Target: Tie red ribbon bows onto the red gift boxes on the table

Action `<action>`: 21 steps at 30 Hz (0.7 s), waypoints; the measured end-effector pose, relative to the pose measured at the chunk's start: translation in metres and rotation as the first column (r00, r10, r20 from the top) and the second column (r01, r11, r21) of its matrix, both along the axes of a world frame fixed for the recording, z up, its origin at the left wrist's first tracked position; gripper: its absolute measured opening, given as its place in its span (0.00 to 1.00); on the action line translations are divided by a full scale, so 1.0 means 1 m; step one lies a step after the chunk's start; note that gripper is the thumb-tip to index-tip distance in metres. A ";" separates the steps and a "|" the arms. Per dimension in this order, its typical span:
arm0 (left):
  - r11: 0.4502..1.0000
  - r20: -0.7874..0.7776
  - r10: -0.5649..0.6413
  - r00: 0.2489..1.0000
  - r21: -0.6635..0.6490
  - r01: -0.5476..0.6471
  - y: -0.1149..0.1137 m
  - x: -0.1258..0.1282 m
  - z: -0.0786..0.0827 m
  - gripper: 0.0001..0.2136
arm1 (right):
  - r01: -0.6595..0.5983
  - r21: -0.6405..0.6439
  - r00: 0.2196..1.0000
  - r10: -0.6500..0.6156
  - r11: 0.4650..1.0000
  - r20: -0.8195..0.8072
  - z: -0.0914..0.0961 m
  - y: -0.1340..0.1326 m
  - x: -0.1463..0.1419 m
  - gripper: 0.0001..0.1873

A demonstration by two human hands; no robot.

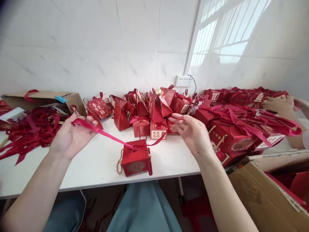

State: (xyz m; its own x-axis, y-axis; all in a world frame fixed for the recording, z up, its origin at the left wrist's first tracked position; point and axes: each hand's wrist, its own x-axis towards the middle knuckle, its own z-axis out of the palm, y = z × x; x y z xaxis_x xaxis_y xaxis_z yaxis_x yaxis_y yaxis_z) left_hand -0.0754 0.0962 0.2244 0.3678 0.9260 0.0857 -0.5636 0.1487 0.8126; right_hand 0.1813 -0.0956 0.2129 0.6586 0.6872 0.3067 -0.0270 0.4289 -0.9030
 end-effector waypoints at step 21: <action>0.805 -0.143 0.433 0.890 0.505 -0.310 0.008 0.007 0.025 0.10 | -0.567 -0.007 0.812 0.560 0.824 0.162 0.059 0.001 -0.013 0.24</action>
State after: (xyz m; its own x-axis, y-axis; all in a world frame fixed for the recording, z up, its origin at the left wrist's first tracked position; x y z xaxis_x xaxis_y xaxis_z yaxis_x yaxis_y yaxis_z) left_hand -0.0688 0.1038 0.2492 0.0685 0.8701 0.4881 -0.2770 -0.4534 0.8472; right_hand 0.1688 -0.0949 0.2723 0.1034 0.9085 0.4048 -0.1407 0.4163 -0.8983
